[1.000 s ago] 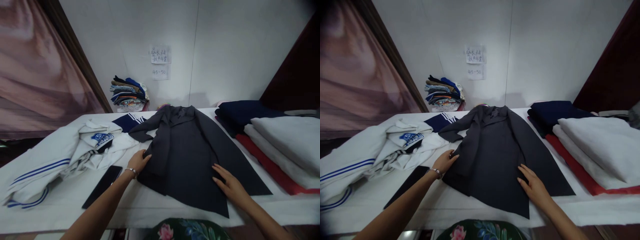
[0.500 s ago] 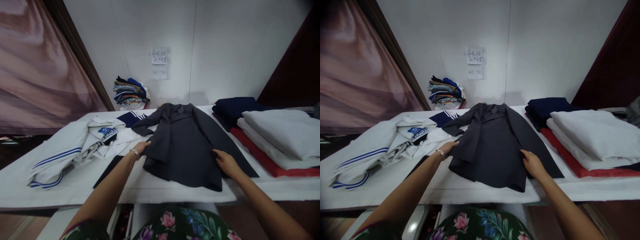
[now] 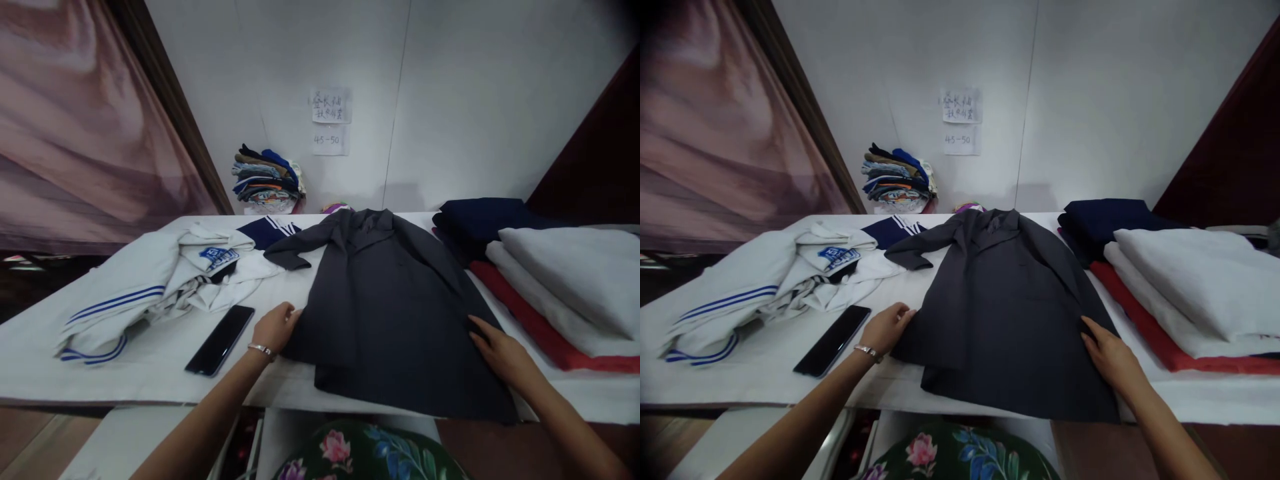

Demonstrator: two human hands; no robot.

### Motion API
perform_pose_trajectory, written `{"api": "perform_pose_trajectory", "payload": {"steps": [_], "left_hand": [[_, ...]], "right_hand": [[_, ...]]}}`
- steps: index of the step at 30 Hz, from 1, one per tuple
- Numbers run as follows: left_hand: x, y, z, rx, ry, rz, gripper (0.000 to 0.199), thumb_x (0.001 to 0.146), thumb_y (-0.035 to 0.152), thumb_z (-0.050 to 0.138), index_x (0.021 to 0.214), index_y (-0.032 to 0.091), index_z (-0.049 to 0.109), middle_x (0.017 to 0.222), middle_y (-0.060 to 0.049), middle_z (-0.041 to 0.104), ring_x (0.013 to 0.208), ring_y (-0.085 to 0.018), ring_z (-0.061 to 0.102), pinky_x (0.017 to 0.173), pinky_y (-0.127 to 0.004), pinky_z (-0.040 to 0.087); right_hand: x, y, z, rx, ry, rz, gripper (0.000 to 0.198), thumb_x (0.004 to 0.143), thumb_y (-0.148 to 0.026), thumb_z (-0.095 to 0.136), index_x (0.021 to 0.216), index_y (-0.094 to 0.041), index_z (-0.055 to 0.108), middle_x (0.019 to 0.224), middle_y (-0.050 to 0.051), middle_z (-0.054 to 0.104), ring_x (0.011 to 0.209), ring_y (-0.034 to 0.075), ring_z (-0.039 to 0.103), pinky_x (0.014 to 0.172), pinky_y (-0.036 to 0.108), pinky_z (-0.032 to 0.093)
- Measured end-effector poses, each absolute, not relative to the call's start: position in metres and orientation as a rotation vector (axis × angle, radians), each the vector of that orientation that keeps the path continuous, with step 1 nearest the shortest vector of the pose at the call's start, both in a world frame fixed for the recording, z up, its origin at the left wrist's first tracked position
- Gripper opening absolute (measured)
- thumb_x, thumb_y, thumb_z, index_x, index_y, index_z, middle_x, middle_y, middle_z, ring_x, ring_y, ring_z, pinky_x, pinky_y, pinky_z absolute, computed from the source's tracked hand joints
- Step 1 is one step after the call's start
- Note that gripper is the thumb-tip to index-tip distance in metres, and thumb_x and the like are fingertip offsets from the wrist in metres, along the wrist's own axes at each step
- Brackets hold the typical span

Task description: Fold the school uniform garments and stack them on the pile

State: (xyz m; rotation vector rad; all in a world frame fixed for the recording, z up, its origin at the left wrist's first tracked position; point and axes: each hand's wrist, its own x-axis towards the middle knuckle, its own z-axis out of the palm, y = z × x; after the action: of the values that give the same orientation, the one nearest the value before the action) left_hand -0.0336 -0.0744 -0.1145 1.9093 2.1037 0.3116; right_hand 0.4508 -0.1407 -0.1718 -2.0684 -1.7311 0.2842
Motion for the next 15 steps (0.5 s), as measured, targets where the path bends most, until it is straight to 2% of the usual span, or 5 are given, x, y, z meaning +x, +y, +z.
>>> {"api": "perform_pose_trajectory", "payload": {"steps": [4,7,9,12,15], "left_hand": [[0.021,-0.082,-0.100,2.171,1.894,0.529,0.054,0.083,0.058,0.046,0.123,0.023,0.052,0.125,-0.011,0.057,0.113,-0.025,0.055,0.090,-0.033,0.043],[0.064,-0.078,-0.110,2.252,1.787,0.399,0.073,0.074,0.059,0.057,0.133,0.019,0.044,0.131,-0.017,0.050,0.117,-0.031,0.050,0.091,-0.039,0.043],[0.075,-0.066,-0.117,2.168,1.819,0.313,0.062,0.071,0.046,0.063,0.124,0.016,0.052,0.123,-0.019,0.055,0.113,-0.034,0.052,0.088,-0.041,0.044],[0.055,-0.040,-0.110,1.968,1.806,0.273,0.023,0.068,0.026,0.063,0.089,0.017,0.065,0.098,-0.013,0.066,0.098,-0.029,0.061,0.082,-0.036,0.046],[-0.010,-0.016,-0.080,1.860,1.784,0.344,0.012,0.072,0.030,0.056,0.070,0.019,0.061,0.079,-0.004,0.067,0.083,-0.021,0.064,0.073,-0.028,0.048]], "right_hand": [[0.430,-0.139,-0.157,-2.036,-1.620,0.447,0.067,0.079,-0.056,0.048,0.137,-0.023,0.046,0.086,0.006,0.072,0.079,0.029,0.068,0.074,0.041,0.053],[0.416,-0.132,-0.151,-1.914,-1.598,0.503,0.068,0.078,-0.055,0.052,0.137,-0.024,0.045,0.103,0.007,0.070,0.098,0.030,0.065,0.081,0.040,0.053],[0.412,-0.129,-0.152,-1.885,-1.572,0.551,0.069,0.076,-0.054,0.054,0.137,-0.023,0.045,0.113,0.009,0.067,0.110,0.031,0.060,0.088,0.041,0.051],[0.416,-0.133,-0.157,-1.856,-1.475,0.630,0.074,0.073,-0.052,0.057,0.139,-0.021,0.044,0.125,0.011,0.061,0.121,0.032,0.052,0.097,0.043,0.046],[0.424,-0.146,-0.159,-1.826,-1.225,0.801,0.078,0.072,-0.052,0.061,0.141,-0.021,0.040,0.125,0.012,0.060,0.119,0.033,0.053,0.094,0.043,0.049]]}}
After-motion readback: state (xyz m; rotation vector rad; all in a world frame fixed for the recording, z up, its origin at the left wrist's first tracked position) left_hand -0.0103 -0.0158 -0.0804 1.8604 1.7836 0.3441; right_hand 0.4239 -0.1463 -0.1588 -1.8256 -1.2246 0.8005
